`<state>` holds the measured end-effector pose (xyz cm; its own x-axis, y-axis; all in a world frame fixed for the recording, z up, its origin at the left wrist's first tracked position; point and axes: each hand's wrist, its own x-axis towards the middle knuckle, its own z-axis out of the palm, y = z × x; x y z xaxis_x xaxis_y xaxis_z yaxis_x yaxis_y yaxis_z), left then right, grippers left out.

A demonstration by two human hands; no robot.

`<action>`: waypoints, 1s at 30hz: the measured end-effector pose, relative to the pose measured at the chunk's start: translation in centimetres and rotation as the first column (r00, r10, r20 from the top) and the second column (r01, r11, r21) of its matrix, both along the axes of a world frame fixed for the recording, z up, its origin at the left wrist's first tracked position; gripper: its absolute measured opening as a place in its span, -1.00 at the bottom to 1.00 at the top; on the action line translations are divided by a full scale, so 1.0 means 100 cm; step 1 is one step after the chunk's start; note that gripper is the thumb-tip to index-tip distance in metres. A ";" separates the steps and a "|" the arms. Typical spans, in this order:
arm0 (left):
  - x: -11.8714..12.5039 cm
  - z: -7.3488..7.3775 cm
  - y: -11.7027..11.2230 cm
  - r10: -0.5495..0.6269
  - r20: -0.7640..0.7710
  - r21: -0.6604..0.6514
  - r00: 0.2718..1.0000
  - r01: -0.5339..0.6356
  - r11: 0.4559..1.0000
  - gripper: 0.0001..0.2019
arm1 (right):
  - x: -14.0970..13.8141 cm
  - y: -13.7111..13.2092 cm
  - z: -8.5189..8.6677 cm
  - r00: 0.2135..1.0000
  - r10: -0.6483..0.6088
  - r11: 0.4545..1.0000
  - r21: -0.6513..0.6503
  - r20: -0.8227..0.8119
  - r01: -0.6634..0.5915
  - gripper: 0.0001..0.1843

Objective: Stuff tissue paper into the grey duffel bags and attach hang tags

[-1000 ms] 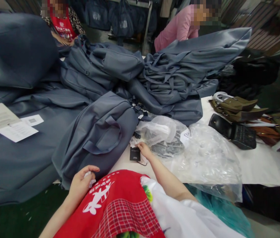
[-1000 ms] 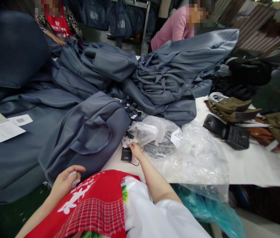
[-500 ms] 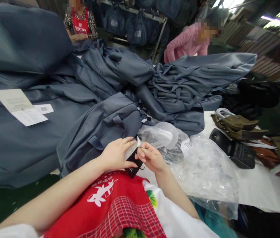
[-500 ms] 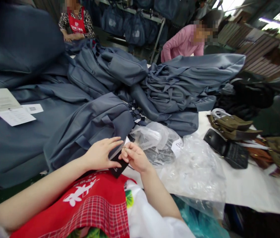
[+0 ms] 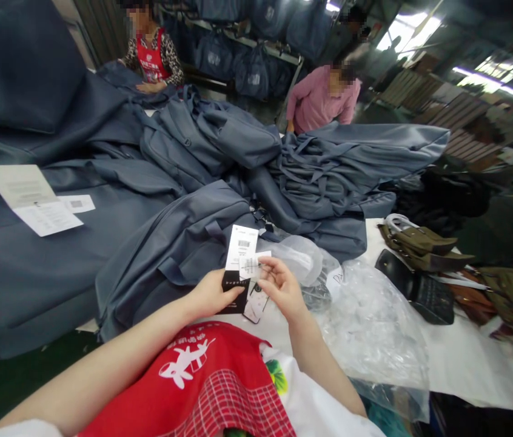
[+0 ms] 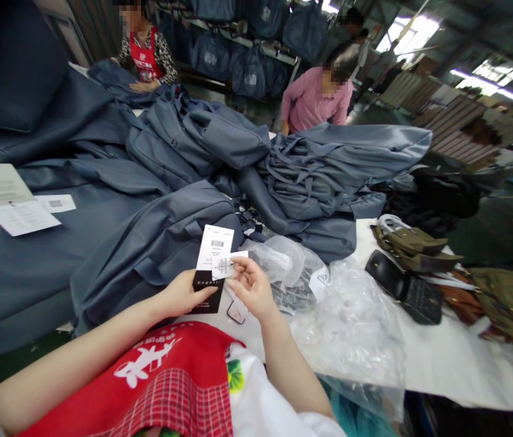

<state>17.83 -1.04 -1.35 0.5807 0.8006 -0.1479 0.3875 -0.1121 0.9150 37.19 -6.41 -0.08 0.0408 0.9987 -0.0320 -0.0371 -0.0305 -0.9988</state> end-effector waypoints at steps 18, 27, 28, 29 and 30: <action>-0.032 -0.012 0.003 0.205 -0.176 0.229 0.963 -0.163 0.960 -0.72 | -0.032 0.003 -0.023 0.623 0.080 0.968 0.090 0.778 -0.236 -0.67; -0.046 0.000 0.008 0.093 -0.340 0.372 0.936 0.043 0.927 -0.71 | -0.029 0.005 -0.020 0.584 -0.004 0.968 0.150 0.812 -0.201 -0.68; -0.047 0.003 0.008 0.094 -0.350 0.365 0.932 0.043 0.930 -0.70 | -0.028 0.006 -0.019 0.553 -0.041 0.966 0.174 0.832 -0.191 -0.67; -0.047 0.006 0.009 0.078 -0.354 0.354 0.932 0.056 0.934 -0.71 | -0.027 0.008 -0.018 0.519 -0.083 0.960 0.207 0.851 -0.186 -0.66; -0.048 0.009 0.011 0.052 -0.350 0.341 0.935 0.075 0.937 -0.74 | -0.026 0.010 -0.017 0.485 -0.127 0.950 0.246 0.865 -0.191 -0.67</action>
<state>12.99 0.01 -0.47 0.5525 0.8314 -0.0595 0.6702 -0.4006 0.6248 34.58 -5.37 -1.80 -0.1436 0.9529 0.2672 0.8400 0.2601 -0.4762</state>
